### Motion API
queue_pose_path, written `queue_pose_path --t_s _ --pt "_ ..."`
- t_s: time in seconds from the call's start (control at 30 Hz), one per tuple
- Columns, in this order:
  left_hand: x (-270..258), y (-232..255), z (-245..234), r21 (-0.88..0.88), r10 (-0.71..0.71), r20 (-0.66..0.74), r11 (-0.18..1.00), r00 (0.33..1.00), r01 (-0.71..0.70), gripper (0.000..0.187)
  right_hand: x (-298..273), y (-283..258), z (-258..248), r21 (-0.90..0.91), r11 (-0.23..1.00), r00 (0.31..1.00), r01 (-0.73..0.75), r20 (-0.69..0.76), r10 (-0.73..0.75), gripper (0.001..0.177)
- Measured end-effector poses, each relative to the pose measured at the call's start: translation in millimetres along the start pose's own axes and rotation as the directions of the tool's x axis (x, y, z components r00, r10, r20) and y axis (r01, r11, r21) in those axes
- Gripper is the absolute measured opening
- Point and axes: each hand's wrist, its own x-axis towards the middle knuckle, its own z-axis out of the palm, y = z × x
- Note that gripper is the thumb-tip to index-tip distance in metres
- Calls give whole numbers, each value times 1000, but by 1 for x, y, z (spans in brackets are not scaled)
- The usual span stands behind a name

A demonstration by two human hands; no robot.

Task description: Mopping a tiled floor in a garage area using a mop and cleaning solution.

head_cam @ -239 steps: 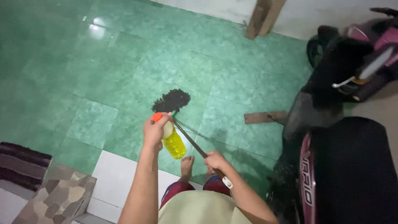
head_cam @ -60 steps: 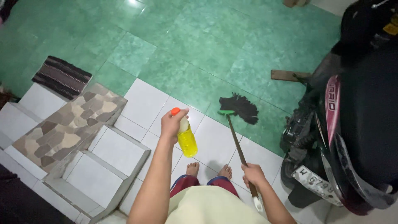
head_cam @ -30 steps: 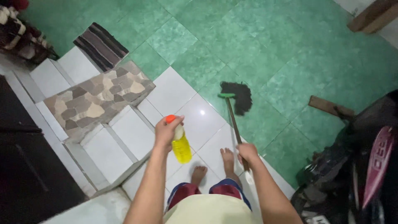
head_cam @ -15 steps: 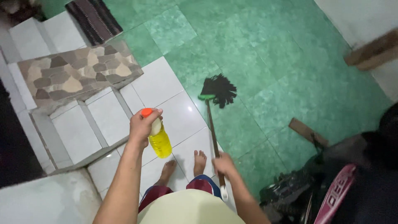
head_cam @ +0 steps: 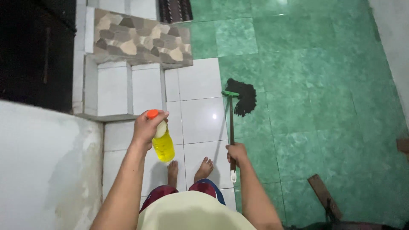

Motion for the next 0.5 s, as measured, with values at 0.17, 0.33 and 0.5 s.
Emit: queue_pose_path --t_s 0.17,0.33,0.5 --pt "-7 -17 -47 -60 -28 -76 998 997 24 24 -39 3 11 -170 985 998 28 58 -19 14" --pt "-2 -38 -79 -124 -66 -152 991 986 48 25 -125 26 22 -311 949 990 43 144 3 18" --pt "-11 -38 -105 -212 -55 -160 977 986 20 27 -138 32 46 -412 911 966 -7 232 112 16"
